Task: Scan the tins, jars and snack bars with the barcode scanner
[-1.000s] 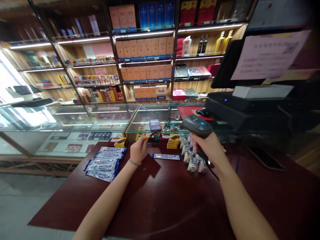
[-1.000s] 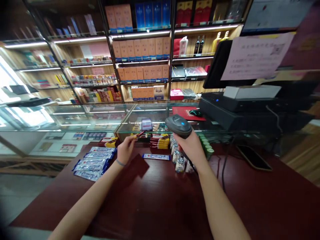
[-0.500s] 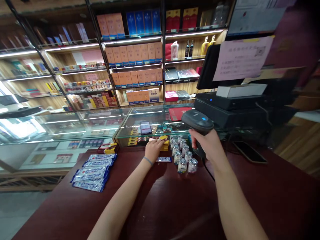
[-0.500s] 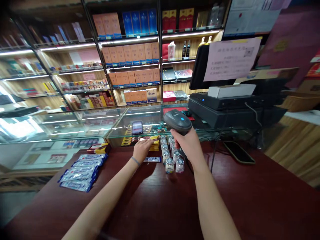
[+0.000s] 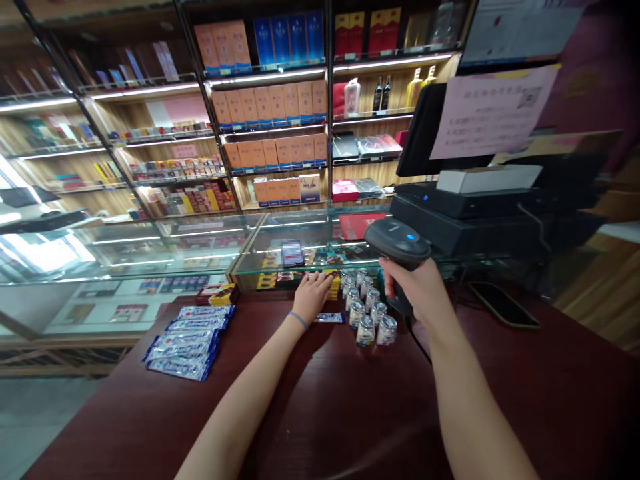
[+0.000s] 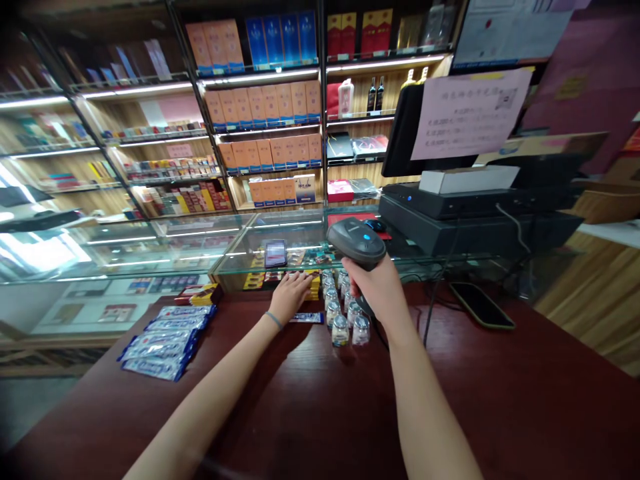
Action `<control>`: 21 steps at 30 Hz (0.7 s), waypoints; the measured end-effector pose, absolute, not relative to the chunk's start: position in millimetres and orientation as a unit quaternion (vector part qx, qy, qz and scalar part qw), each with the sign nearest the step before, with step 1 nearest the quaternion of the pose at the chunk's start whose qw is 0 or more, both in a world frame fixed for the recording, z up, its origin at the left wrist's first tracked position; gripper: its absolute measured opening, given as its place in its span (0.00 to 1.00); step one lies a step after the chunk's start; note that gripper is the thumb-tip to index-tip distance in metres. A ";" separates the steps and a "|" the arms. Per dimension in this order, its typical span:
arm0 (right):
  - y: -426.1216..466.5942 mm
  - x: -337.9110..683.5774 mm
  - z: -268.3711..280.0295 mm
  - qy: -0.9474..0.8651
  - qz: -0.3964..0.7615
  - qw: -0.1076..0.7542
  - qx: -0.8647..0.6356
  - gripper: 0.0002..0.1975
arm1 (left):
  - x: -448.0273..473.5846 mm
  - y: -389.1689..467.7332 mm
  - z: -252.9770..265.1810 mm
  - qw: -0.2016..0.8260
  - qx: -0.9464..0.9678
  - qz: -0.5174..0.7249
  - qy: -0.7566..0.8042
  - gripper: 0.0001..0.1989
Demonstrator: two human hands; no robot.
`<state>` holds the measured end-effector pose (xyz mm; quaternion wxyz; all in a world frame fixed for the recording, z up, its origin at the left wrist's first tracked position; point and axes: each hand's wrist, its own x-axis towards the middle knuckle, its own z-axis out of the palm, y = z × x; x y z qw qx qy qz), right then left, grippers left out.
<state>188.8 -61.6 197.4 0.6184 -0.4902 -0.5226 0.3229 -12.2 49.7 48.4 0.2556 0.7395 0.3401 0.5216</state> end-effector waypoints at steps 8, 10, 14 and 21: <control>-59.1 170.1 189.3 -0.535 0.311 0.598 -0.510 0.17 | -74.4 32.3 61.7 0.244 0.697 0.553 0.386 0.16; -59.0 161.4 185.5 -0.547 0.307 0.580 -0.520 0.17 | -106.9 32.3 62.0 0.191 0.685 0.546 0.444 0.14; -58.7 138.7 174.7 -0.569 0.297 0.547 -0.537 0.14 | -177.0 36.0 55.5 0.027 0.709 0.466 0.528 0.16; -56.8 97.3 145.9 -0.630 0.262 0.478 -0.553 0.16 | -258.7 43.4 29.3 -0.024 0.661 0.427 0.617 0.23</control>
